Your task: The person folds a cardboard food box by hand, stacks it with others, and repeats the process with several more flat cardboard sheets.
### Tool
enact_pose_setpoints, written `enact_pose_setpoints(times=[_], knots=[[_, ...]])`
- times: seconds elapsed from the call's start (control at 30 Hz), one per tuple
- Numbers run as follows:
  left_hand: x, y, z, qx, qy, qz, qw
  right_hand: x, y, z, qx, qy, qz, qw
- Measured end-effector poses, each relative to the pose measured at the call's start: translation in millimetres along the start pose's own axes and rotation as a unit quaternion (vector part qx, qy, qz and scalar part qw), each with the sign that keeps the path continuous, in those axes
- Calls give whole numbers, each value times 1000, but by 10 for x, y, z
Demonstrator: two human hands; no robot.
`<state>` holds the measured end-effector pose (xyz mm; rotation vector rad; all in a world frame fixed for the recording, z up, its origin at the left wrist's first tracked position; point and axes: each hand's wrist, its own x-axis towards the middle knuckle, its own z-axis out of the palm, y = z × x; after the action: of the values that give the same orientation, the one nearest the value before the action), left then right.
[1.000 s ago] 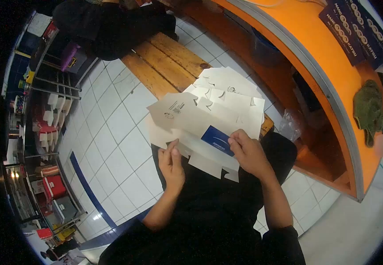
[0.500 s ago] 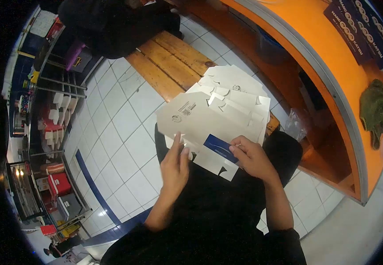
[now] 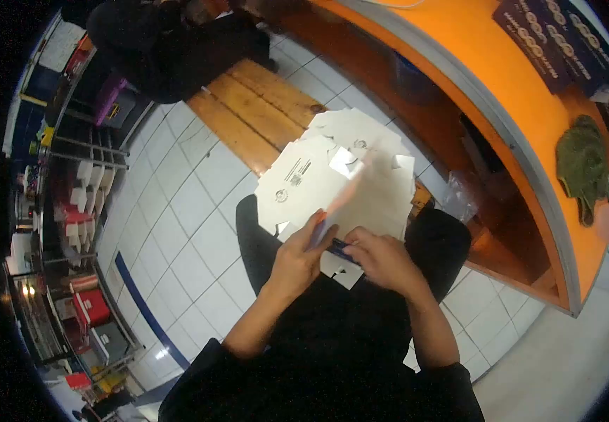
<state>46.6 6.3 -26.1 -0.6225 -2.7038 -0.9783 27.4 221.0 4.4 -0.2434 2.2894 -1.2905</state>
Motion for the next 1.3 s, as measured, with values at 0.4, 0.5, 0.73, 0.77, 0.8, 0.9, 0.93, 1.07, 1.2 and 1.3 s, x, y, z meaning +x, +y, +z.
enact_pose_setpoints(times=[0.4, 0.5, 0.73, 0.77, 0.8, 0.9, 0.93, 1.07, 1.2, 1.3], knots=[[-175, 510, -86, -195, -78, 94, 973, -97, -475, -364, 470, 181, 29, 864], [-157, 503, 28, -111, -7, 137, 984, -132, -485, -351, 572, 157, 44, 804], [22, 406, -57, -65, 25, 97, 993, -220, -339, 35, 700, 143, 14, 700], [41, 371, -54, -65, 24, 94, 993, -210, -411, 61, 692, 182, 22, 698], [59, 340, -50, -47, 24, 130, 990, -212, -428, 66, 692, 183, 24, 698], [91, 255, -98, -35, 31, 178, 983, -210, -436, 69, 674, 179, 10, 717], [80, 234, -131, -40, 35, 189, 980, -213, -421, 89, 669, 179, 8, 721], [149, 323, -285, -11, 83, 138, 987, -234, -442, 247, 638, 180, -7, 748], [113, 316, -86, 12, 142, 71, 987, -200, -434, 433, 663, 138, -35, 735], [9, 343, -69, 15, 163, 34, 986, -222, -390, 567, 686, 91, -38, 721]])
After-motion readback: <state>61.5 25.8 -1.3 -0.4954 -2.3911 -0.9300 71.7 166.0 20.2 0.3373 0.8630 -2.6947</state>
